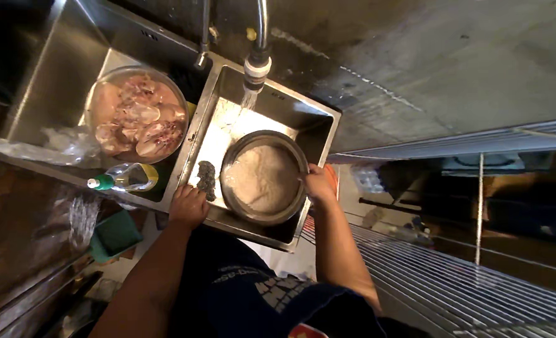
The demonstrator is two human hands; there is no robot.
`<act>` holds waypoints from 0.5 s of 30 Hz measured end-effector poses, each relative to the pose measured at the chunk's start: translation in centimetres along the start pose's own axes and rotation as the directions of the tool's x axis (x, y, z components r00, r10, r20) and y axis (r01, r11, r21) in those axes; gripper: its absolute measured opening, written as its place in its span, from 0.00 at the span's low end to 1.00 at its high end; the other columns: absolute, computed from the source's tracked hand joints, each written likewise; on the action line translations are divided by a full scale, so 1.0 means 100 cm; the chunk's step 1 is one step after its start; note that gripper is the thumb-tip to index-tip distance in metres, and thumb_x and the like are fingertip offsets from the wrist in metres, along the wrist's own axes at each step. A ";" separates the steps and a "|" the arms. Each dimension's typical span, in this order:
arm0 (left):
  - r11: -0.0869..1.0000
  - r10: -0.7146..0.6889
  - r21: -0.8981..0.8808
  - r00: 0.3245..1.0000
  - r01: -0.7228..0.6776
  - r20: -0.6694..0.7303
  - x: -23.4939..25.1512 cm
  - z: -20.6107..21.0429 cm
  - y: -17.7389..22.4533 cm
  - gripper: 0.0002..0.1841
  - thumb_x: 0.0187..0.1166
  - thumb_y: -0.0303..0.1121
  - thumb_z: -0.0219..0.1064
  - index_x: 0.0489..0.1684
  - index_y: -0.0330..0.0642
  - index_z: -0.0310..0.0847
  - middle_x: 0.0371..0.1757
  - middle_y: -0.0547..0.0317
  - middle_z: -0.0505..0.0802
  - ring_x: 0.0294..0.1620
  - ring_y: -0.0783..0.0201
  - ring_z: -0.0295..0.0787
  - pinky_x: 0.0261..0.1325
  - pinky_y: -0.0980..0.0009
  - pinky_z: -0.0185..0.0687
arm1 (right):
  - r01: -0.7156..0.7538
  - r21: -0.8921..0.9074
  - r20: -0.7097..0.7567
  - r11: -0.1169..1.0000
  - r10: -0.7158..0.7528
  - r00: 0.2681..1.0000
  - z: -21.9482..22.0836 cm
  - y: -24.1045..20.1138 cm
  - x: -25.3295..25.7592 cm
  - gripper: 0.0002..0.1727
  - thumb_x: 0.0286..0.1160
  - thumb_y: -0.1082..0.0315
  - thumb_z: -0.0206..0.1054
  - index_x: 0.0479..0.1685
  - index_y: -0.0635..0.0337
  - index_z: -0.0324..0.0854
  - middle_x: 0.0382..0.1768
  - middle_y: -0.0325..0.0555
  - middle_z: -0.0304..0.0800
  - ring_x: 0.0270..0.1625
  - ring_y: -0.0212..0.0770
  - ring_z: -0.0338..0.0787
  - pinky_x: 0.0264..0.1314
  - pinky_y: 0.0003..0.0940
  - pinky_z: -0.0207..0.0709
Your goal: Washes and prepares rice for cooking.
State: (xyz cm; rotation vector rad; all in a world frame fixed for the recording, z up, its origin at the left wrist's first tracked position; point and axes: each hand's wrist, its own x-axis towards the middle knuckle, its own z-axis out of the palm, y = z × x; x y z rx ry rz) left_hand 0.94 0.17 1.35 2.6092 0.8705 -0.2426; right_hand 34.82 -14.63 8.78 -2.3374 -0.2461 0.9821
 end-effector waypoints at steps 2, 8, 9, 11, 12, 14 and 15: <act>1.000 -0.004 -0.002 1.000 0.004 0.026 0.000 -0.001 0.000 0.18 0.84 0.42 0.53 0.49 0.47 0.92 0.60 0.54 0.94 0.75 0.49 0.81 0.86 0.47 0.61 | -0.060 0.098 -0.034 0.993 0.064 0.997 0.002 0.016 -0.002 0.11 0.74 0.78 0.66 0.53 0.62 0.83 0.39 0.49 0.86 0.38 0.39 0.84 0.42 0.42 0.81; 0.995 -0.030 -0.094 1.000 0.029 -0.007 0.000 -0.001 0.000 0.23 0.89 0.45 0.47 0.61 0.50 0.90 0.61 0.56 0.94 0.74 0.53 0.84 0.86 0.51 0.63 | -0.079 0.534 -0.141 0.842 0.180 0.973 0.029 0.056 -0.049 0.24 0.63 0.84 0.65 0.64 0.67 0.76 0.46 0.54 0.89 0.42 0.42 0.91 0.40 0.41 0.88; 0.988 -0.055 -0.143 0.998 0.060 0.036 0.001 -0.004 0.000 0.24 0.91 0.47 0.46 0.65 0.50 0.88 0.64 0.56 0.93 0.75 0.54 0.83 0.87 0.53 0.62 | -0.063 0.598 -0.159 0.799 0.194 0.968 0.033 0.057 -0.063 0.26 0.61 0.85 0.64 0.64 0.66 0.75 0.45 0.53 0.88 0.41 0.41 0.90 0.39 0.41 0.88; 0.936 -0.124 -0.316 0.985 0.155 0.116 0.004 -0.017 0.000 0.24 0.93 0.46 0.46 0.71 0.48 0.84 0.68 0.54 0.91 0.76 0.55 0.82 0.86 0.56 0.64 | -0.041 0.684 -0.190 0.728 0.233 0.954 0.037 0.052 -0.092 0.27 0.60 0.86 0.63 0.65 0.66 0.73 0.45 0.52 0.87 0.40 0.40 0.90 0.37 0.40 0.88; 0.869 -0.173 -0.448 0.977 0.211 0.126 0.008 -0.027 0.000 0.23 0.93 0.44 0.47 0.72 0.44 0.83 0.68 0.50 0.91 0.74 0.54 0.83 0.83 0.55 0.70 | -0.029 0.716 -0.201 0.698 0.246 0.948 0.038 0.048 -0.108 0.28 0.59 0.87 0.62 0.66 0.66 0.72 0.46 0.52 0.87 0.40 0.40 0.90 0.38 0.40 0.88; 0.680 -0.286 -0.686 0.955 0.258 0.076 0.029 -0.054 0.004 0.21 0.93 0.40 0.52 0.72 0.35 0.80 0.66 0.42 0.90 0.68 0.51 0.87 0.76 0.52 0.79 | -0.009 0.763 -0.215 0.647 0.267 0.939 0.037 0.040 -0.138 0.30 0.58 0.87 0.61 0.67 0.65 0.71 0.48 0.51 0.88 0.42 0.39 0.91 0.39 0.39 0.89; 0.625 -0.313 -0.742 0.949 0.243 0.046 0.046 -0.072 0.006 0.21 0.93 0.39 0.54 0.73 0.34 0.79 0.66 0.41 0.89 0.67 0.52 0.88 0.74 0.53 0.80 | -0.002 0.784 -0.228 0.620 0.291 0.929 0.039 0.035 -0.151 0.30 0.57 0.87 0.60 0.66 0.64 0.71 0.46 0.50 0.88 0.41 0.38 0.91 0.38 0.38 0.90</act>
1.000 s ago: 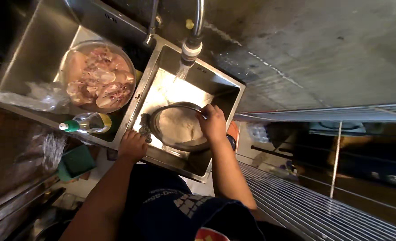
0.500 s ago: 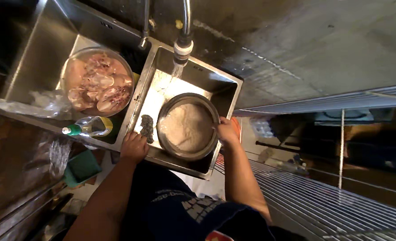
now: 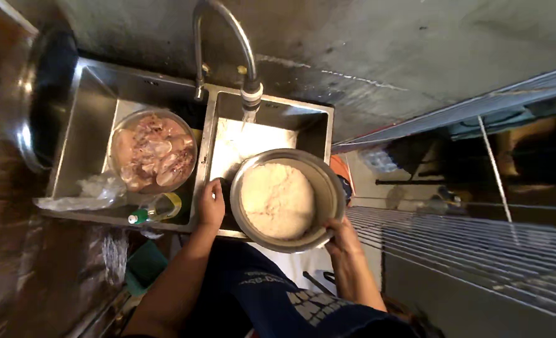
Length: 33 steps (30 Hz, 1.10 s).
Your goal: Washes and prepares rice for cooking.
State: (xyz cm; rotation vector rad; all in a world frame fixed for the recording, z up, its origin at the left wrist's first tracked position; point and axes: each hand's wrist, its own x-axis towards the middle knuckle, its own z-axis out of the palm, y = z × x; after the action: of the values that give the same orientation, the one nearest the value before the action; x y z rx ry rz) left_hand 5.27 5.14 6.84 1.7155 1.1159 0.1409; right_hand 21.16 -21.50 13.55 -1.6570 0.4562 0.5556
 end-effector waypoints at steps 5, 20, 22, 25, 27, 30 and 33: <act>0.913 -0.027 -0.408 0.998 0.002 -0.056 0.127 -0.028 0.076 0.25 0.93 0.37 0.52 0.82 0.30 0.65 0.72 0.36 0.83 0.70 0.50 0.84 0.73 0.55 0.80 | -0.012 0.146 -0.137 0.989 0.032 0.990 -0.008 0.009 -0.067 0.28 0.54 0.86 0.60 0.61 0.60 0.69 0.40 0.44 0.87 0.36 0.34 0.91 0.32 0.34 0.89; 0.208 -0.230 -0.945 0.952 0.251 0.202 0.273 -0.038 0.088 0.17 0.92 0.45 0.36 0.40 0.48 0.67 0.29 0.60 0.80 0.27 0.67 0.81 0.36 0.72 0.83 | -0.015 0.489 -0.321 0.872 0.196 0.927 0.002 0.087 -0.135 0.32 0.47 0.87 0.63 0.63 0.65 0.71 0.45 0.53 0.90 0.41 0.43 0.94 0.39 0.43 0.92; 0.305 -0.213 -0.928 0.965 0.213 0.151 0.267 -0.034 0.091 0.15 0.92 0.43 0.38 0.39 0.48 0.67 0.28 0.61 0.80 0.26 0.67 0.81 0.34 0.72 0.83 | -0.005 0.537 -0.315 0.844 0.206 0.926 -0.003 0.097 -0.138 0.31 0.49 0.87 0.63 0.62 0.66 0.71 0.44 0.54 0.91 0.41 0.45 0.94 0.39 0.44 0.92; 0.511 -0.212 -0.844 0.976 0.163 0.060 0.255 -0.030 0.096 0.11 0.95 0.42 0.41 0.55 0.49 0.65 0.41 0.60 0.77 0.36 0.69 0.80 0.43 0.76 0.84 | 0.012 0.589 -0.289 0.808 0.197 0.937 -0.010 0.115 -0.143 0.29 0.51 0.86 0.64 0.61 0.65 0.71 0.44 0.53 0.91 0.42 0.45 0.95 0.41 0.43 0.92; 0.726 -0.193 -0.676 0.981 0.128 -0.023 0.252 -0.029 0.097 0.15 0.96 0.42 0.43 0.71 0.49 0.62 0.49 0.58 0.78 0.40 0.69 0.81 0.43 0.76 0.83 | 0.009 0.622 -0.257 0.783 0.192 0.947 -0.017 0.128 -0.145 0.28 0.53 0.86 0.64 0.60 0.65 0.72 0.43 0.53 0.93 0.42 0.45 0.95 0.42 0.43 0.92; 0.969 -0.048 -0.249 0.986 0.006 -0.163 0.258 -0.024 0.095 0.27 0.96 0.40 0.46 0.90 0.39 0.47 0.64 0.44 0.79 0.45 0.64 0.82 0.47 0.68 0.83 | -0.058 0.629 -0.212 0.775 0.243 0.947 -0.027 0.141 -0.146 0.26 0.57 0.84 0.65 0.60 0.64 0.71 0.41 0.51 0.92 0.41 0.43 0.95 0.42 0.42 0.92; 0.997 0.030 -0.054 0.964 -0.046 -0.263 0.235 -0.022 0.097 0.30 0.89 0.36 0.61 0.84 0.25 0.59 0.76 0.32 0.79 0.70 0.51 0.82 0.71 0.60 0.79 | -0.073 0.616 -0.195 0.784 0.242 0.950 -0.034 0.147 -0.145 0.22 0.60 0.83 0.67 0.57 0.65 0.74 0.41 0.52 0.93 0.41 0.44 0.95 0.43 0.42 0.92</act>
State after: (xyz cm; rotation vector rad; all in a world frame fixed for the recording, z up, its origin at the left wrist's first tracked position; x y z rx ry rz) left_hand 23.06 23.47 6.20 1.6990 1.2572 0.4319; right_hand 1.27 -27.36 10.85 -1.0717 0.8817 0.2599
